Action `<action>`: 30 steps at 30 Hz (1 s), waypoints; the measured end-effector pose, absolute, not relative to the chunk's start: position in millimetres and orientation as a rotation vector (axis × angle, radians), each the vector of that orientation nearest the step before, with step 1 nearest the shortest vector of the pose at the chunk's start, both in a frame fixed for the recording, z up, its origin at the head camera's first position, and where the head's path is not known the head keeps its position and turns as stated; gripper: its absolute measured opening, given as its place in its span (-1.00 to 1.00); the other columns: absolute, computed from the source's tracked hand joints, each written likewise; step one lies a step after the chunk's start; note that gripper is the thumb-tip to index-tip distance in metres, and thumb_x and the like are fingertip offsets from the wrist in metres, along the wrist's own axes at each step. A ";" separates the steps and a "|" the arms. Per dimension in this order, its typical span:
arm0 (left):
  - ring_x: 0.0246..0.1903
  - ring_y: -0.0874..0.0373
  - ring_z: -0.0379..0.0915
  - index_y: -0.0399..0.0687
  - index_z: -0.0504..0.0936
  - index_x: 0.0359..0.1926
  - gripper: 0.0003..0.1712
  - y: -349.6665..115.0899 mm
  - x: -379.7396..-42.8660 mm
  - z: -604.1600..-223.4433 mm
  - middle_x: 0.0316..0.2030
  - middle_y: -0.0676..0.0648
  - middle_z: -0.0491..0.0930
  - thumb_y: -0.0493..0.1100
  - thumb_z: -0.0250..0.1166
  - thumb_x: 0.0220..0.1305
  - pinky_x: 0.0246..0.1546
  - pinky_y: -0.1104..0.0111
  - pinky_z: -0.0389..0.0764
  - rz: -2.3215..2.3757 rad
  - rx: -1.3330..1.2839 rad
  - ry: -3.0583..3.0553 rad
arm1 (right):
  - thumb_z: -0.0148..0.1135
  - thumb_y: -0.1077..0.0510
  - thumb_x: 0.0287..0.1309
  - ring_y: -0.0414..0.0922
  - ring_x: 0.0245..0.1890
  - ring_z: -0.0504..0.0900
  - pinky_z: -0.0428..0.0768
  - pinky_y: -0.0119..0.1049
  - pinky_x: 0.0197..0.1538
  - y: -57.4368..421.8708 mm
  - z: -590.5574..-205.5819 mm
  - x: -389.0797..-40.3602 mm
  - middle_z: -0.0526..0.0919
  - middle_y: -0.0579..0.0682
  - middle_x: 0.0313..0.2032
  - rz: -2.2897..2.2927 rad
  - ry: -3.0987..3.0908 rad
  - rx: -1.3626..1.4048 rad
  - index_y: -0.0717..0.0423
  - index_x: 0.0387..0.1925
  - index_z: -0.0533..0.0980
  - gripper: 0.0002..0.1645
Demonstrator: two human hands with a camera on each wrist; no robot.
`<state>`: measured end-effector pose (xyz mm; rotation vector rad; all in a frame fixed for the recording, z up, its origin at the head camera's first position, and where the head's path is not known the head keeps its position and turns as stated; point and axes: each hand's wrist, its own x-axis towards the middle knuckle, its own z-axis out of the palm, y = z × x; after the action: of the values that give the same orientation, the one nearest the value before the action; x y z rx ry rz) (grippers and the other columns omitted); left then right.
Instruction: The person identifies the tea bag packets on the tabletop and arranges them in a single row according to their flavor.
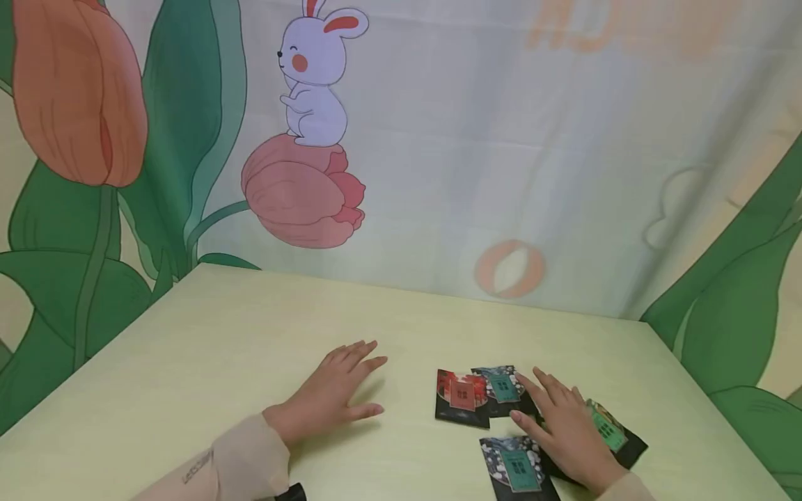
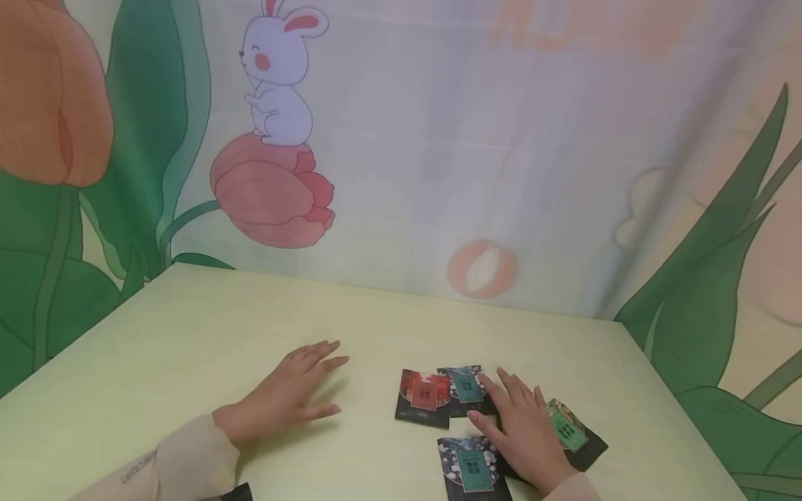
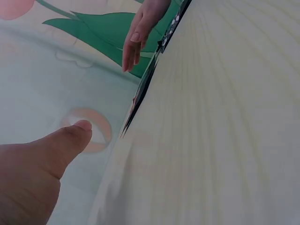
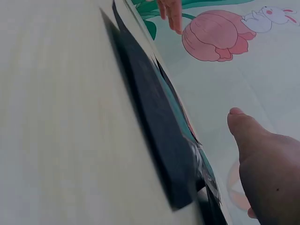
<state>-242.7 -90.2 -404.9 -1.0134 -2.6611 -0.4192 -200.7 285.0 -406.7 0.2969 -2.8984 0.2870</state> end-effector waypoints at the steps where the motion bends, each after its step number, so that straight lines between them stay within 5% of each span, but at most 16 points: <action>1: 0.41 -0.13 0.12 -0.01 0.29 0.38 -0.17 -89.4 -241.8 -404.2 0.42 -0.16 0.20 0.27 0.23 0.21 0.42 -0.02 0.17 -0.408 -1.019 -2.646 | 0.02 -0.35 0.26 0.30 0.34 0.25 0.07 0.48 0.28 284.3 -406.1 -199.2 0.28 0.25 0.37 0.292 -2.901 0.302 -0.04 0.38 0.28 -0.21; 15: 0.28 -0.06 0.30 0.01 0.39 0.29 -0.27 -66.4 -239.1 -395.7 0.27 -0.17 0.39 0.22 0.29 0.18 0.34 0.02 0.29 -0.381 -1.115 -2.549 | 0.11 -0.33 0.21 0.13 0.29 0.39 0.49 0.19 0.18 265.3 -389.9 -169.7 0.40 0.03 0.31 0.505 -3.024 0.385 -0.06 0.31 0.37 -0.25; 21: 0.24 -0.05 0.33 0.02 0.41 0.27 -0.29 -56.9 -239.3 -397.2 0.24 -0.17 0.42 0.23 0.29 0.18 0.31 0.06 0.32 -0.371 -1.139 -2.544 | 0.10 -0.25 0.26 0.10 0.18 0.51 0.58 0.07 0.06 260.5 -394.4 -155.9 0.50 0.02 0.21 0.554 -2.969 0.552 -0.04 0.25 0.43 -0.37; 30: 0.28 -0.07 0.29 0.00 0.41 0.27 -0.30 -42.0 -241.2 -395.8 0.27 -0.15 0.40 0.22 0.28 0.21 0.35 0.06 0.28 -0.458 -1.149 -2.631 | -0.03 -0.42 0.23 -0.03 0.14 0.51 0.61 -0.07 0.07 255.3 -391.1 -148.8 0.52 -0.12 0.16 0.438 -3.063 0.625 -0.13 0.16 0.50 -0.33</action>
<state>-241.2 -42.0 -395.8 -1.1487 -2.6313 -0.4576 -148.8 255.3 -391.1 0.6246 -3.0630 0.4380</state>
